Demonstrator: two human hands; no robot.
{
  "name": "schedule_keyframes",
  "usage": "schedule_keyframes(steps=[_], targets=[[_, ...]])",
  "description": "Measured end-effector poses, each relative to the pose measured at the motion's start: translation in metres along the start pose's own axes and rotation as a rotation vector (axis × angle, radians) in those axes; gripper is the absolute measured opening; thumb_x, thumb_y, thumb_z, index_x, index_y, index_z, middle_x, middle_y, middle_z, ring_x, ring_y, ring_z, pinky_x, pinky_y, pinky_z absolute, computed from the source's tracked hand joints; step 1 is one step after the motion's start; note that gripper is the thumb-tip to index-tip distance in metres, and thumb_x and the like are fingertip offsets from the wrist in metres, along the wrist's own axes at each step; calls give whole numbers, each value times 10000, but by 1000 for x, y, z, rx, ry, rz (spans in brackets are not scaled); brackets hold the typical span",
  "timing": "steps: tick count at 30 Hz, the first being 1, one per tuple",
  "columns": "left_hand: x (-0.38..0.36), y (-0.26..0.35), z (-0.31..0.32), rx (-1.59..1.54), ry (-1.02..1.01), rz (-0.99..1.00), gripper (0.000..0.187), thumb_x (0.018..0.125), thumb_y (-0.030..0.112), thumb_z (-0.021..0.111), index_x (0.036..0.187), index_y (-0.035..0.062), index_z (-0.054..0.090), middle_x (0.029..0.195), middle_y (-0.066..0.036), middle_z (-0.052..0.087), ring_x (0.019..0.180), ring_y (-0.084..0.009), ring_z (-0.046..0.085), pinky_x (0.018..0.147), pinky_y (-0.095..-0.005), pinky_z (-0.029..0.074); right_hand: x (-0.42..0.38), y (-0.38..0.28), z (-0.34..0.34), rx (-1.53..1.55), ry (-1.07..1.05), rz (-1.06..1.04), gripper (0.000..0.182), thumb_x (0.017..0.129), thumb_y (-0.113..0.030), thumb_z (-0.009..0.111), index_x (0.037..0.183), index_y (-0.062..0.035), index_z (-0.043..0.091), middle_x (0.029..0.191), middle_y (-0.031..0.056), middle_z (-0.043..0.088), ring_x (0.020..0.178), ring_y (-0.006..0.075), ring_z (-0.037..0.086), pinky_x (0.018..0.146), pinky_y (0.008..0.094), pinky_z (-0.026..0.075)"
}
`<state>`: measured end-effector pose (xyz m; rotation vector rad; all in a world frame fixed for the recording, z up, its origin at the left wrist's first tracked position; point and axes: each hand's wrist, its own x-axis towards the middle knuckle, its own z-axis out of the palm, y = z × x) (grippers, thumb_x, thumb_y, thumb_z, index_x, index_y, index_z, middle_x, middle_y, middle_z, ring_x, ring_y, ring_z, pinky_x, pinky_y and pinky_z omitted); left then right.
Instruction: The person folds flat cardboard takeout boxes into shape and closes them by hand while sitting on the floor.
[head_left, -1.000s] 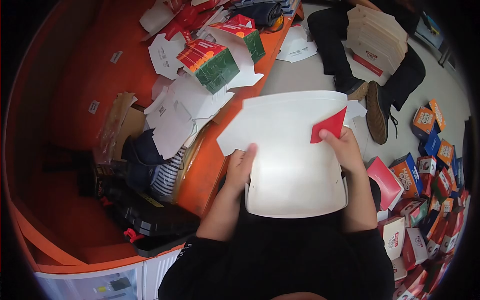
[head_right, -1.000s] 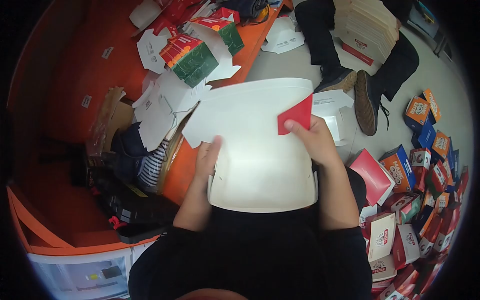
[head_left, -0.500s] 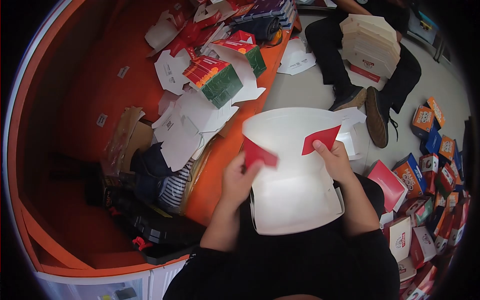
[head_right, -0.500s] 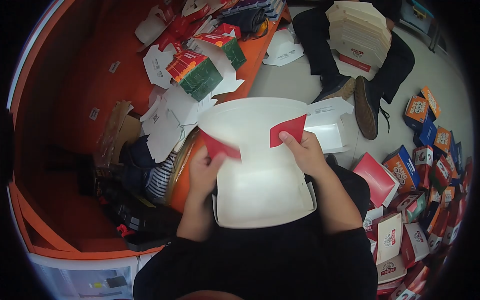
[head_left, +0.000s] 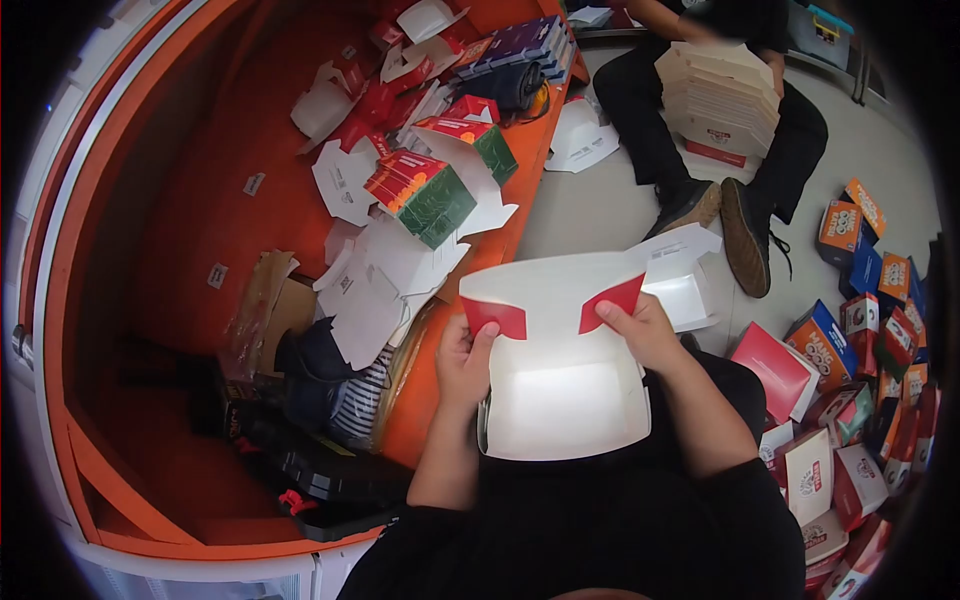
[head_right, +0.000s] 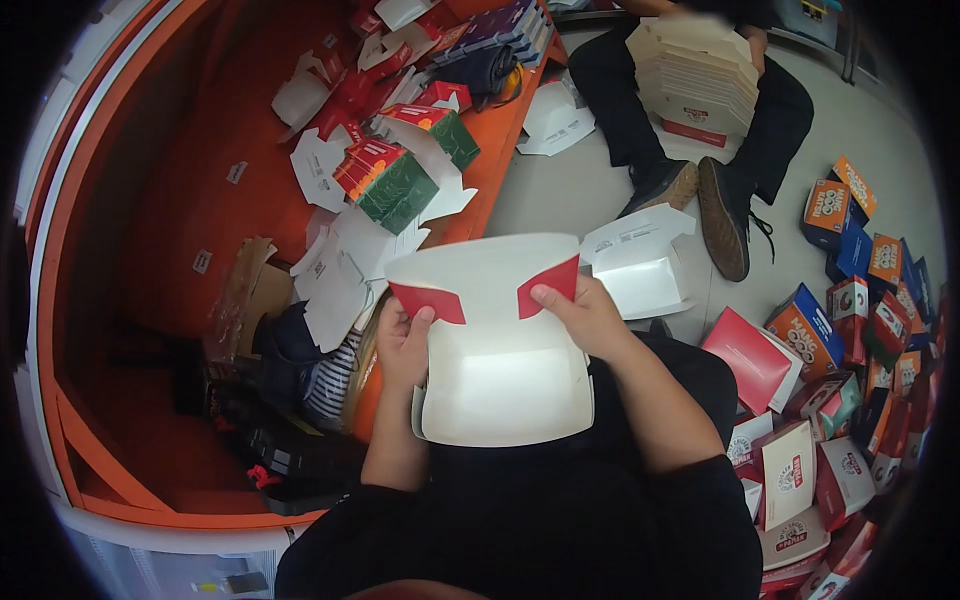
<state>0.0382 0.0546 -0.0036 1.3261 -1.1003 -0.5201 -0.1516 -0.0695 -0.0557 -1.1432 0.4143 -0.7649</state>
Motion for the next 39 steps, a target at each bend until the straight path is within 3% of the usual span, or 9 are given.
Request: schedule_keyframes(steps=[6,10,13,16,23,27,31,35,39], targets=[[-25,5,-35,36,54,8,377,870,80,551,1206,15,390,1060,-99,525,976,-140,503,783,-253,445,-2,31,22,-359,-238,27,251,878,-222,572,1024,-21,607,924,89,650,826,144,604,756,290,470],[-46,4,-68,382,108,-86,153,871,80,559,1004,4,568,906,-80,590,857,-166,565,775,-275,440,-12,42,51,-550,-349,50,380,863,-302,582,1093,-2,548,919,145,633,852,240,605,781,338,460],[-55,7,-83,595,112,37,117,857,69,569,953,6,593,879,-105,600,835,-206,582,760,-285,444,-18,38,71,-298,-265,-22,401,861,-269,585,1124,18,487,921,147,604,838,226,600,762,330,460],[-63,24,-91,759,27,110,151,836,35,567,982,6,587,921,-144,584,852,-280,582,769,-321,452,-19,9,85,-477,-328,189,350,877,-226,559,1131,2,483,941,140,589,842,206,592,751,318,463],[-79,30,-107,793,-98,231,281,786,-87,543,1020,50,615,1007,-140,569,866,-276,601,719,-309,495,-12,13,86,-515,-173,-325,236,893,-68,488,1125,-35,519,1015,121,596,904,242,606,784,319,481],[-85,26,-117,740,-87,291,293,778,-91,546,1024,52,621,1016,-133,572,869,-264,611,721,-312,505,-4,9,80,-680,-340,-607,206,829,44,528,1023,-22,550,1037,116,596,936,262,607,781,301,504],[-93,18,-123,771,-92,364,225,776,-58,577,965,48,634,968,-125,612,834,-258,630,708,-313,520,-1,9,78,-640,-421,-638,141,789,108,533,873,3,575,1028,132,592,900,246,618,744,298,525],[-98,15,-118,839,-33,416,121,760,8,633,877,36,649,892,-109,635,783,-247,643,670,-310,531,0,17,77,-428,-409,-376,88,815,67,539,856,-2,575,1053,126,583,956,203,584,801,291,473],[-104,13,-114,850,-12,447,89,748,28,662,834,24,641,856,-115,634,728,-249,642,630,-312,537,-7,8,84,-233,-484,-28,183,931,-163,474,1038,-46,565,1067,114,580,1003,177,548,864,298,422]])
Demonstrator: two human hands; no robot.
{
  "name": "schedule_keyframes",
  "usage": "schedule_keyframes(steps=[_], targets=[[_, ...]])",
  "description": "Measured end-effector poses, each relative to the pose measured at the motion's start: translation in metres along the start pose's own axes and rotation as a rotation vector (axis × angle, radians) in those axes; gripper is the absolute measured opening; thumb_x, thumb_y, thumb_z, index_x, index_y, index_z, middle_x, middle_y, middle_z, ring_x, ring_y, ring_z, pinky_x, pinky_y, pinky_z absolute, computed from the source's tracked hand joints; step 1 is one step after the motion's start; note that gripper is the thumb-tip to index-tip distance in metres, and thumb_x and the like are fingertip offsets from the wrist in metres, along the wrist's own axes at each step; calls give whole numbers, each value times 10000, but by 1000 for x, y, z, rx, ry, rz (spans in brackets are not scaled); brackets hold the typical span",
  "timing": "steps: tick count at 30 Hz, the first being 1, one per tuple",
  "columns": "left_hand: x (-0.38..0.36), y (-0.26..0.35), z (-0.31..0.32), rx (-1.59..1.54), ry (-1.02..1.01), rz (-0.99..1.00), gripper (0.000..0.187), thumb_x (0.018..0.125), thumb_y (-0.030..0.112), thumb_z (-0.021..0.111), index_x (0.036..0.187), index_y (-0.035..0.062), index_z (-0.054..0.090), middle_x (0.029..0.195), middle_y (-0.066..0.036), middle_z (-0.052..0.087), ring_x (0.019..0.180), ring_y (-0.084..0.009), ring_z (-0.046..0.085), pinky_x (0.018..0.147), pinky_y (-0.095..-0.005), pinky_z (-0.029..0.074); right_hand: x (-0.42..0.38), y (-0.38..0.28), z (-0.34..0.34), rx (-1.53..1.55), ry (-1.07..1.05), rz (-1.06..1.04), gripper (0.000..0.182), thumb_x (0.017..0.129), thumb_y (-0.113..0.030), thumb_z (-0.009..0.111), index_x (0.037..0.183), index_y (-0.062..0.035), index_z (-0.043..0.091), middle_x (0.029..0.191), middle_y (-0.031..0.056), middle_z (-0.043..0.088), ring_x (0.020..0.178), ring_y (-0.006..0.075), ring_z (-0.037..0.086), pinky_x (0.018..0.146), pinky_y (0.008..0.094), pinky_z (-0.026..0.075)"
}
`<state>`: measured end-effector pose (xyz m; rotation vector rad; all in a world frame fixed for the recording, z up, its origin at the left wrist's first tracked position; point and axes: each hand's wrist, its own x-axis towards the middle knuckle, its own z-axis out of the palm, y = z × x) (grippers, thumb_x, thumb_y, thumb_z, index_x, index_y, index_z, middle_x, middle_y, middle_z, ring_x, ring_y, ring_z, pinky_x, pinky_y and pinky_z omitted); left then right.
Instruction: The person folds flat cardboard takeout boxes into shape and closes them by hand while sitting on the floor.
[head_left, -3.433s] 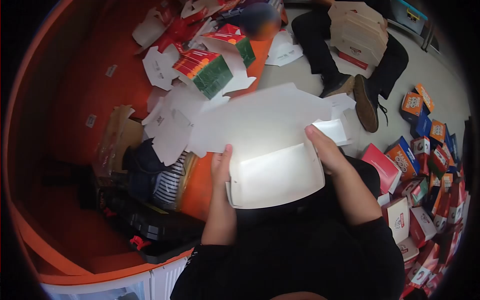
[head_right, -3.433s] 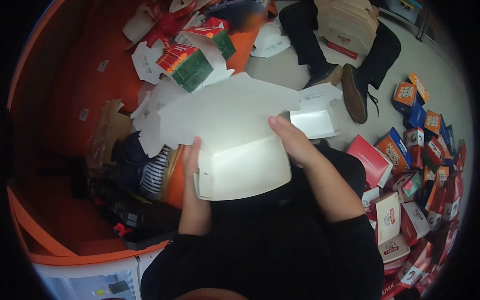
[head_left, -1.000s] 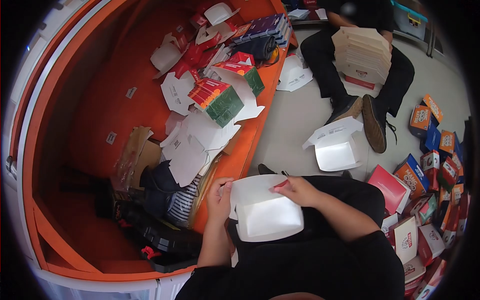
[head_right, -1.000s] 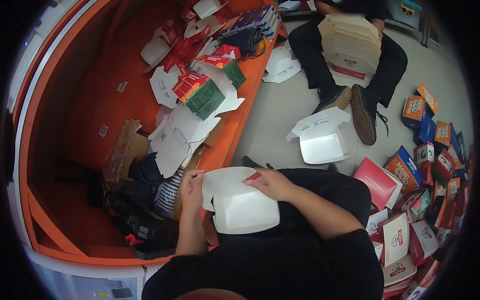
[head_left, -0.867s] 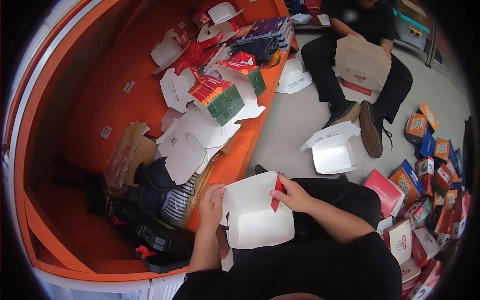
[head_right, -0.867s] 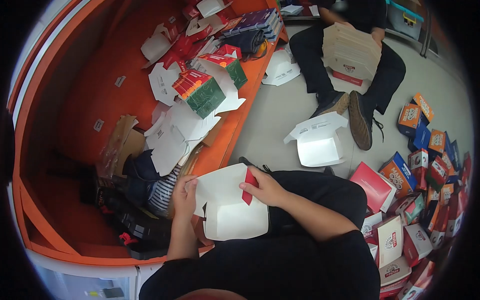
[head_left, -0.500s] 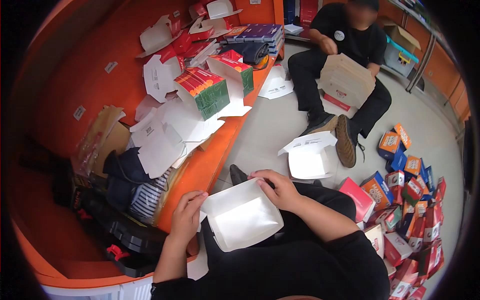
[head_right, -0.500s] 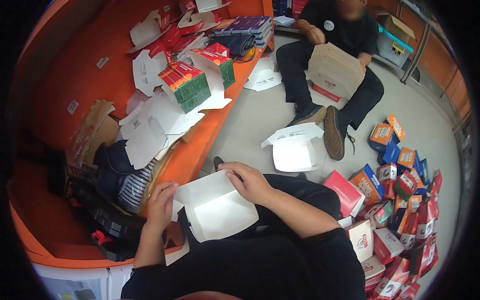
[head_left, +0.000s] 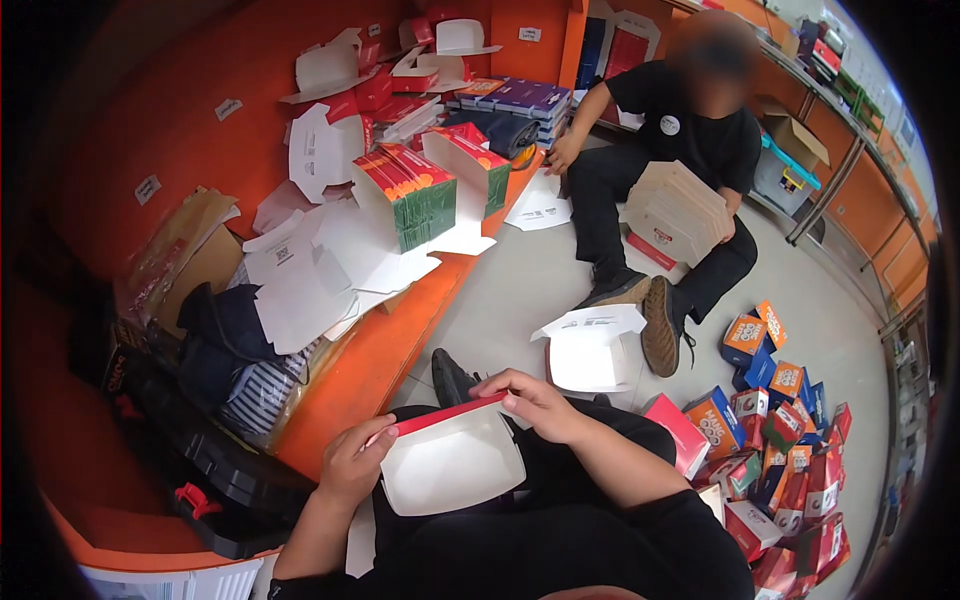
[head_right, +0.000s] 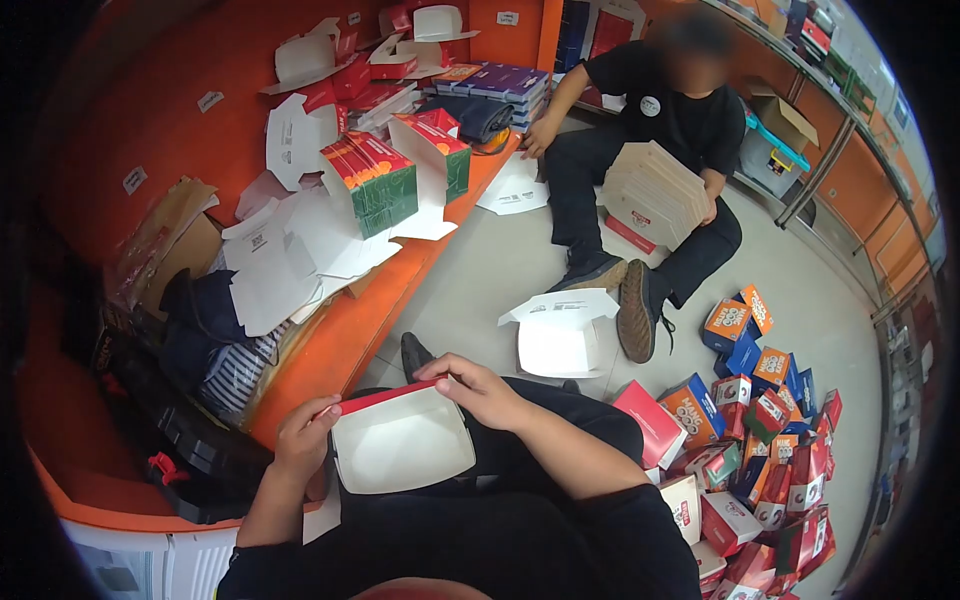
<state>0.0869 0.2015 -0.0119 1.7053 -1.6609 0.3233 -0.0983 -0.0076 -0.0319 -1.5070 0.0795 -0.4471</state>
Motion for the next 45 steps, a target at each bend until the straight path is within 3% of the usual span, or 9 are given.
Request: schedule_keyframes(steps=[3,6,12,16,23,26,31,38,45], targets=[[0,-1,-3,11,48,52,75,749,35,668,816,22,636,856,-121,630,698,-248,640,602,-301,536,-1,-6,3,-210,-84,263,274,951,-225,442,1102,-18,541,1133,103,554,1066,165,514,914,296,394],[-3,-3,-4,10,28,76,102,761,18,638,862,16,623,857,-129,626,730,-258,638,657,-316,531,0,-7,4,-249,-106,256,265,942,-197,471,1121,-14,540,1082,69,585,1015,129,533,888,266,404],[0,4,-12,-429,0,-176,298,763,3,551,1060,-12,568,913,-167,631,832,-323,623,785,-369,486,-4,1,15,-283,38,200,203,907,-188,542,1032,-34,590,948,79,634,893,139,582,803,270,443],[1,3,-20,-303,-142,-360,246,756,43,640,999,13,626,928,-157,644,847,-286,633,752,-335,495,-4,8,11,-396,24,67,184,899,-176,549,1006,-38,607,866,98,650,790,168,616,721,290,475],[2,4,-15,-37,-37,-163,168,711,55,686,874,49,649,765,-89,631,698,-263,606,627,-351,472,4,-11,5,-589,-114,-22,206,869,-240,573,977,-79,642,876,93,657,811,247,623,726,334,464],[4,8,-13,8,-78,-123,128,702,90,699,816,75,642,752,-64,627,672,-232,597,619,-342,454,11,-24,15,-882,-190,-230,229,844,-276,588,971,-96,649,885,72,659,844,229,615,791,366,434],[17,19,-13,13,-156,-31,146,691,153,712,815,114,647,767,-13,635,679,-193,596,618,-316,429,20,-29,40,-1082,-261,-217,288,834,-357,573,990,-125,644,912,20,660,869,196,615,788,340,422],[16,19,-13,26,-192,11,148,692,148,688,838,154,665,758,28,626,694,-162,595,623,-308,417,29,-16,59,-1083,-306,-298,243,820,-339,575,860,-118,668,722,43,645,744,199,622,724,336,421],[12,5,-22,-42,-135,-64,149,707,102,650,842,163,669,738,22,604,700,-179,586,643,-323,419,29,-30,32,-1027,-353,-202,249,870,-315,529,933,-125,676,796,55,671,719,209,624,770,334,442]])
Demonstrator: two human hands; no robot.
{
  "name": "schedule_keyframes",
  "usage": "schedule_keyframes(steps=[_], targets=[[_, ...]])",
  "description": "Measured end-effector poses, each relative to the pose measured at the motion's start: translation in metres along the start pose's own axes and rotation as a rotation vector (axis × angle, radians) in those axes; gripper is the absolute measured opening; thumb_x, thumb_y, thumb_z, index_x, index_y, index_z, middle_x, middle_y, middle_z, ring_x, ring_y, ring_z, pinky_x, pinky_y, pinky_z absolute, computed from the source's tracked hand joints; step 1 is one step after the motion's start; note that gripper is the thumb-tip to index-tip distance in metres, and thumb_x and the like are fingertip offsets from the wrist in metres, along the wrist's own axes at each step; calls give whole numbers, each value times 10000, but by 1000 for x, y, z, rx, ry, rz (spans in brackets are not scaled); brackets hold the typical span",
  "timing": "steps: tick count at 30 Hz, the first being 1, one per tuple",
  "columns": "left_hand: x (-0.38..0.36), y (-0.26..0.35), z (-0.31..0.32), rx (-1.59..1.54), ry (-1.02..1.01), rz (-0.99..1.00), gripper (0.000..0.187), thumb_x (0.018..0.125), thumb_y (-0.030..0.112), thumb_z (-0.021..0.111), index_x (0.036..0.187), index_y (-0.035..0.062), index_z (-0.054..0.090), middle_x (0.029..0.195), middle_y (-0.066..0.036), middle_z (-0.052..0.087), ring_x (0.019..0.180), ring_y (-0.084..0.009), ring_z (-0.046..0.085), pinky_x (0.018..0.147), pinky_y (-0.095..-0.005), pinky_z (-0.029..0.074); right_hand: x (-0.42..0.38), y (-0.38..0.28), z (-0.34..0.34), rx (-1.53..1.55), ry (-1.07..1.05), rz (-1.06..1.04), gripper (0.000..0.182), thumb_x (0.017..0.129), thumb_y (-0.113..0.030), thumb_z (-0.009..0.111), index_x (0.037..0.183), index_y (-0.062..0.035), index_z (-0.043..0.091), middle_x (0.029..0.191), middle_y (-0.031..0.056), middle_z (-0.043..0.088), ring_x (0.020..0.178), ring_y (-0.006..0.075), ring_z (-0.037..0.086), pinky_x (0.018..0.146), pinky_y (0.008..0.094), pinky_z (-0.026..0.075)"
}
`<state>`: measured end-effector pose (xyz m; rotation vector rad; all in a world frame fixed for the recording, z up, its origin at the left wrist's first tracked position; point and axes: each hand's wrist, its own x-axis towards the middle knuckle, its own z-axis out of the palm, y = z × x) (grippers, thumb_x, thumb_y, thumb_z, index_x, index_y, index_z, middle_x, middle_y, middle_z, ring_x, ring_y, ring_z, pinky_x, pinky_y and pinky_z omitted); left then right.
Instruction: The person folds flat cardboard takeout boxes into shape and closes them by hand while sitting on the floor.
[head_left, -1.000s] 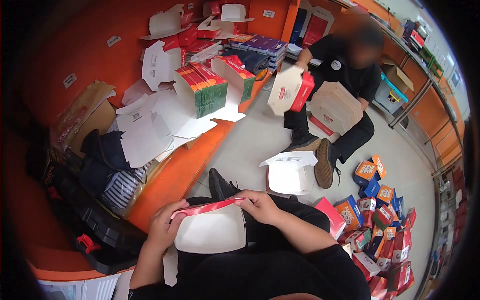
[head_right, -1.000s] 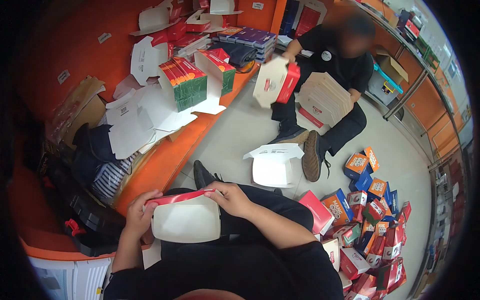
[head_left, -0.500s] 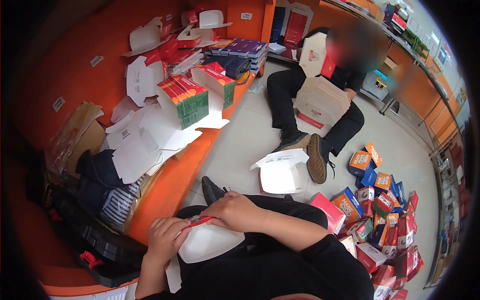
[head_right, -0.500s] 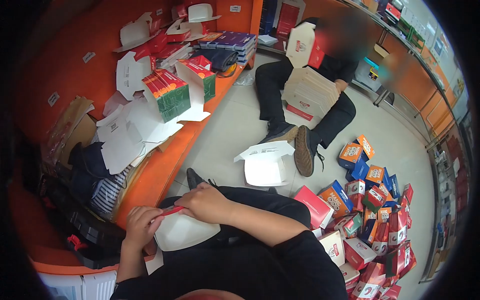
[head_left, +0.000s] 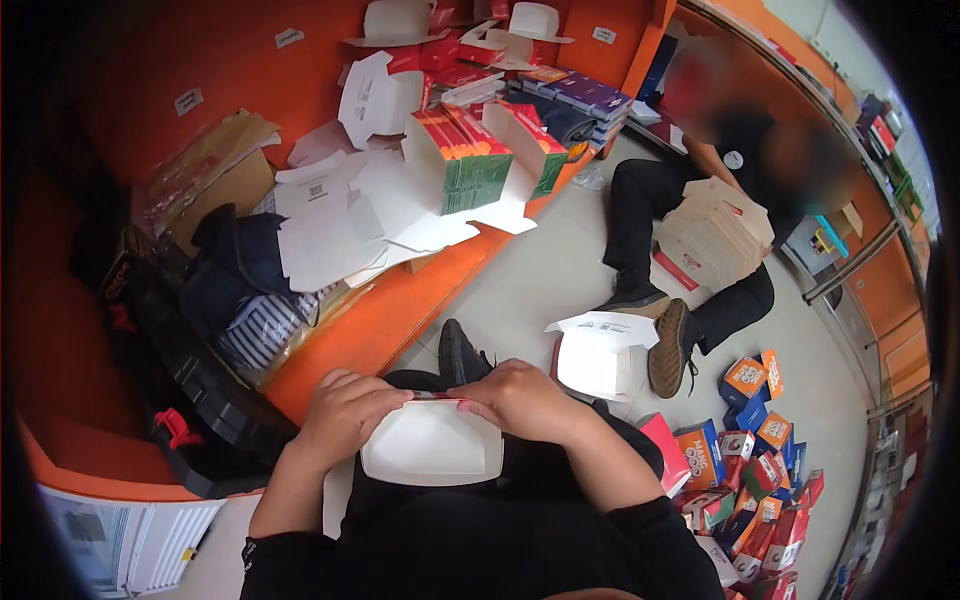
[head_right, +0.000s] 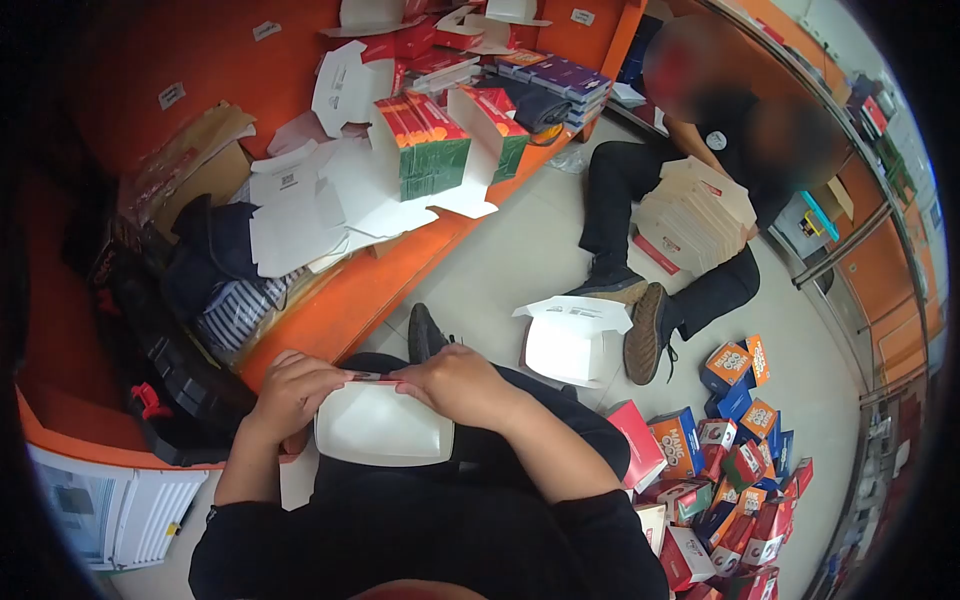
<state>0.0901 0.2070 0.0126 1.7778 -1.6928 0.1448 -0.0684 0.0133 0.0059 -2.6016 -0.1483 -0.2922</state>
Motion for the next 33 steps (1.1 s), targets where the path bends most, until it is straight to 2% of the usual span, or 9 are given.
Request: schedule_keyframes(steps=[11,14,18,21,25,26,29,31,33], targets=[[-6,-2,4,57,8,-19,124,704,161,689,816,128,648,754,-2,569,721,-209,568,672,-334,425,5,-12,3,-79,106,12,201,827,-290,611,917,-125,682,757,25,668,724,175,634,741,312,454],[-12,-9,1,60,33,-110,113,729,130,685,824,91,637,815,-29,569,746,-201,586,706,-326,441,3,-5,-2,-4,124,65,212,826,-237,624,995,-113,657,873,73,665,779,194,636,782,310,459],[-26,-12,12,-677,252,-805,102,802,5,585,899,2,616,1028,-105,547,906,-210,590,835,-302,440,-13,9,4,635,195,326,300,833,-73,610,1129,-33,576,1148,128,567,981,216,587,883,294,436],[-36,-27,2,-286,77,-498,152,815,-22,548,952,-4,613,1084,-102,537,981,-229,567,836,-291,439,-28,31,37,977,340,433,254,863,-77,575,1112,-28,581,1117,123,584,1002,219,571,856,300,442],[-42,-19,-5,-242,-33,-481,292,788,-80,503,1018,53,626,1116,-112,532,1017,-271,551,867,-317,438,-37,34,27,381,336,132,277,801,26,547,1054,-58,626,1101,116,592,1050,292,539,894,340,425],[-47,-19,-7,-219,-95,-510,365,768,-105,489,1050,84,622,1159,-131,517,1060,-289,539,898,-324,430,-41,35,29,170,295,103,378,725,46,573,1068,-101,635,1132,101,574,1102,324,486,929,378,393],[-67,-20,13,-190,-59,-529,388,764,-102,484,1079,88,608,1234,-151,480,1121,-307,510,934,-330,412,-55,32,52,-30,334,134,403,715,62,567,1087,-80,625,1192,112,540,1143,340,437,979,408,347],[-84,-17,31,-202,-96,-560,452,796,-68,473,1212,106,511,1334,-187,387,1247,-349,377,1039,-374,291,-66,34,83,159,363,206,495,707,60,570,1167,-119,586,1287,150,445,1175,360,401,1001,430,312],[-93,-5,54,-408,26,-637,483,812,-63,460,1274,75,423,1338,-207,373,1278,-344,332,1061,-372,244,-74,20,106,283,345,313,544,723,75,536,1242,-87,512,1372,216,315,1229,378,355,1033,416,283]])
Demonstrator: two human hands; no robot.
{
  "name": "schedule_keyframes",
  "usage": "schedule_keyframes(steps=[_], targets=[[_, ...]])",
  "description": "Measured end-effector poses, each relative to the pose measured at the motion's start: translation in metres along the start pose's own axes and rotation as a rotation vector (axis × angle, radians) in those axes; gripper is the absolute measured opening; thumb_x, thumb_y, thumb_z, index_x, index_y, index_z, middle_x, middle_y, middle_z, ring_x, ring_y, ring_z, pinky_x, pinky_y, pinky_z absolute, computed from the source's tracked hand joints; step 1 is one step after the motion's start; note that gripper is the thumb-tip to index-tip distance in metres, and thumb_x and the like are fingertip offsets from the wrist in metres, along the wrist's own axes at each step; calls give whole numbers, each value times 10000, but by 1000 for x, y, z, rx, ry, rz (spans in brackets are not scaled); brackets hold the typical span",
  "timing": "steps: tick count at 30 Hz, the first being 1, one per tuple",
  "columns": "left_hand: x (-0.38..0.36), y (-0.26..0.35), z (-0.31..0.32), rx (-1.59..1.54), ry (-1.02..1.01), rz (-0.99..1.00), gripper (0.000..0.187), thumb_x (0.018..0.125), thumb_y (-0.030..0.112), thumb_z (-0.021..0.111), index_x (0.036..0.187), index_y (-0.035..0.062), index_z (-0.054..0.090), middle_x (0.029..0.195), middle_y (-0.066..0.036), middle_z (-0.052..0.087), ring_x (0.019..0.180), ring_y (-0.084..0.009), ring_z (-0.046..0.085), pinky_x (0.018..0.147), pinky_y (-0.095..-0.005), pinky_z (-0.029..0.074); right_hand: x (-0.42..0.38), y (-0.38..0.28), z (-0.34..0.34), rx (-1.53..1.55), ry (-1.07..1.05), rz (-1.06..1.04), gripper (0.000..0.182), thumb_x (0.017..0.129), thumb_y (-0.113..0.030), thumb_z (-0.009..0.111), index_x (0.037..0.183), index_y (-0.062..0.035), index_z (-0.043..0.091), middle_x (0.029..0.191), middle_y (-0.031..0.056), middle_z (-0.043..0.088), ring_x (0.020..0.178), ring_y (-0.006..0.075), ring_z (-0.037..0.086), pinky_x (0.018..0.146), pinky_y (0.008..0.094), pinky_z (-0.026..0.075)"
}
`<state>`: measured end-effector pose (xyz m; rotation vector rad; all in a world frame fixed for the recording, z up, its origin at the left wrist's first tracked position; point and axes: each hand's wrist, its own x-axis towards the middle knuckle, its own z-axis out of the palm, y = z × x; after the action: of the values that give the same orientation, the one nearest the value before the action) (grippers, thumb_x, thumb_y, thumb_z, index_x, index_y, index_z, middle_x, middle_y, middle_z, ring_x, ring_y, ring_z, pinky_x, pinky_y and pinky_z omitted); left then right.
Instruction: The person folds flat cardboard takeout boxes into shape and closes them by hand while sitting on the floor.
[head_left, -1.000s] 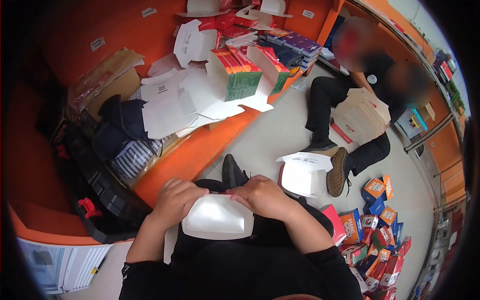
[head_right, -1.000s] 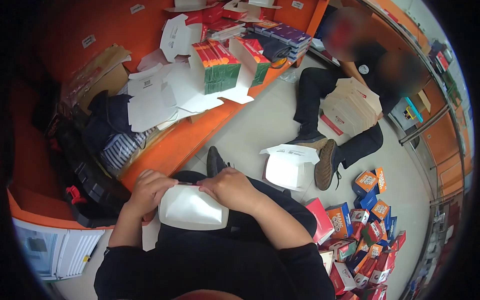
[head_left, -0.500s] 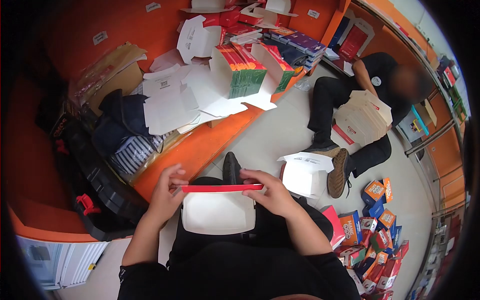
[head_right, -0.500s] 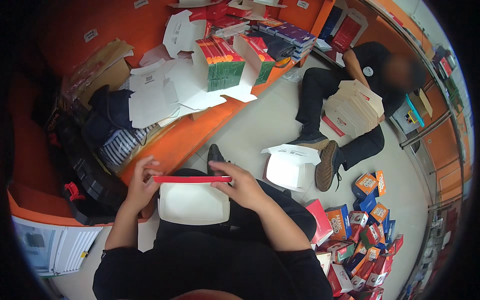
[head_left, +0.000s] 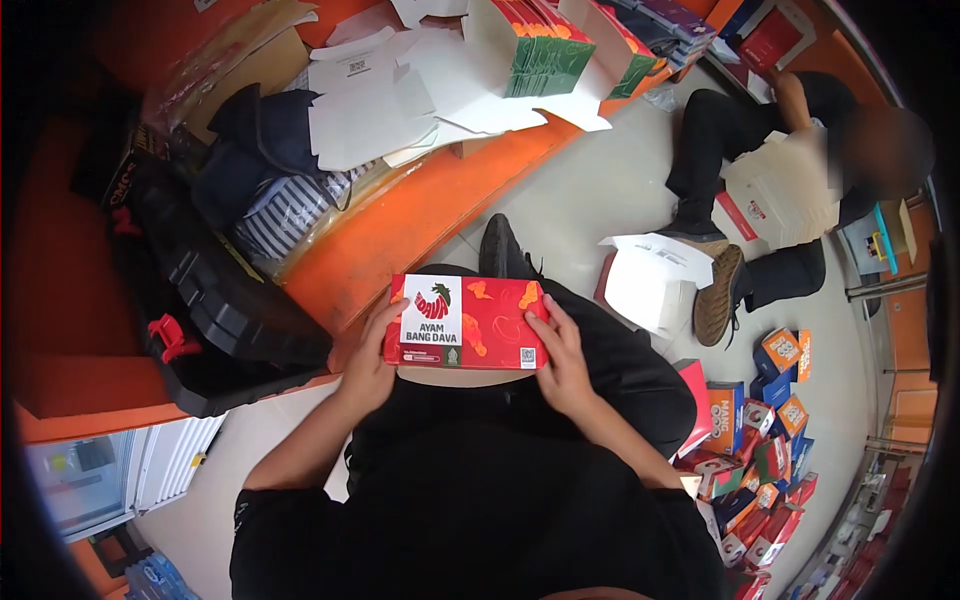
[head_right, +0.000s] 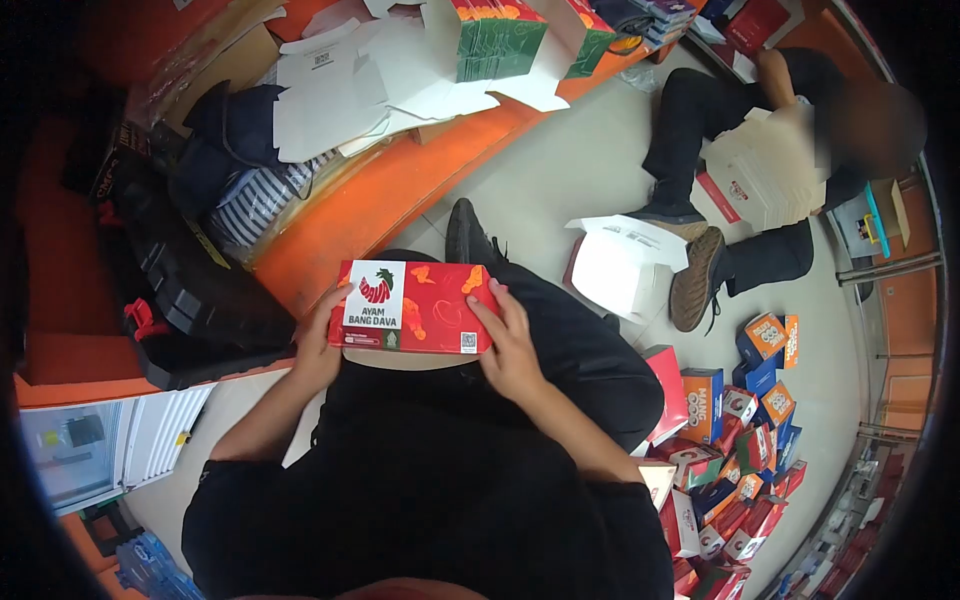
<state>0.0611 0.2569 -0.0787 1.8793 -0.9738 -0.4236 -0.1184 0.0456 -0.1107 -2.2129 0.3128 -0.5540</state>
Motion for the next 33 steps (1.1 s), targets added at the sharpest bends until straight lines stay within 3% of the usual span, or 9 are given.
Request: schedule_keyframes(steps=[2,4,10,12,15,20,25,29,33], targets=[[-5,-3,8,29,62,30,472,818,-45,471,1274,49,395,1313,-210,393,1252,-336,364,1038,-361,272,-9,-4,11,158,-77,48,614,751,95,487,1336,-50,367,1424,278,145,1312,440,202,1061,412,236],[1,3,6,36,65,-14,456,815,-35,483,1257,53,414,1295,-208,409,1230,-343,387,1021,-361,294,-8,-8,11,171,-46,78,632,773,98,479,1364,-50,312,1423,261,184,1334,386,205,1066,390,228],[17,22,-9,238,-3,26,541,727,-31,590,1228,114,447,1190,-188,444,1130,-365,450,931,-377,395,18,-10,-5,853,-67,395,568,841,70,472,1369,-55,301,1372,127,363,1276,199,340,1046,299,272],[15,29,-13,285,1,57,559,706,-48,614,1217,106,450,1116,-174,450,1061,-357,477,910,-374,402,25,-16,-16,849,-43,420,487,877,-31,524,1334,-69,362,1272,88,471,1104,139,485,956,270,377],[10,28,-18,325,-42,28,572,683,-52,648,1199,96,451,1049,-166,449,1001,-348,490,885,-362,408,20,-8,-9,680,-61,332,454,847,-57,577,1280,-88,445,1079,46,529,938,108,513,849,251,427],[4,16,-24,196,-83,-9,615,668,-55,672,1212,95,430,1083,-157,441,1027,-332,489,896,-360,407,16,-28,-14,460,-93,211,571,802,-18,584,1329,-145,405,1108,116,468,930,199,542,814,283,447],[6,13,-34,28,-123,-61,700,643,-29,718,1252,113,405,1148,-134,409,1104,-296,476,936,-343,402,14,-36,-22,347,-320,191,800,801,-140,622,1427,-144,125,1256,179,367,1136,319,432,929,350,391],[8,21,-44,116,-158,-49,747,613,0,757,1258,117,398,1177,-133,395,1118,-279,471,930,-346,424,14,-43,-24,347,-405,225,862,820,-236,633,1432,-131,36,1329,201,269,1204,344,375,994,363,337],[7,15,-45,-125,-193,-56,830,592,61,793,1295,109,355,1207,-119,358,1157,-262,433,970,-359,398,14,-40,-25,475,-439,209,863,851,-350,579,1435,-115,-11,1366,217,225,1277,342,285,1047,368,258]])
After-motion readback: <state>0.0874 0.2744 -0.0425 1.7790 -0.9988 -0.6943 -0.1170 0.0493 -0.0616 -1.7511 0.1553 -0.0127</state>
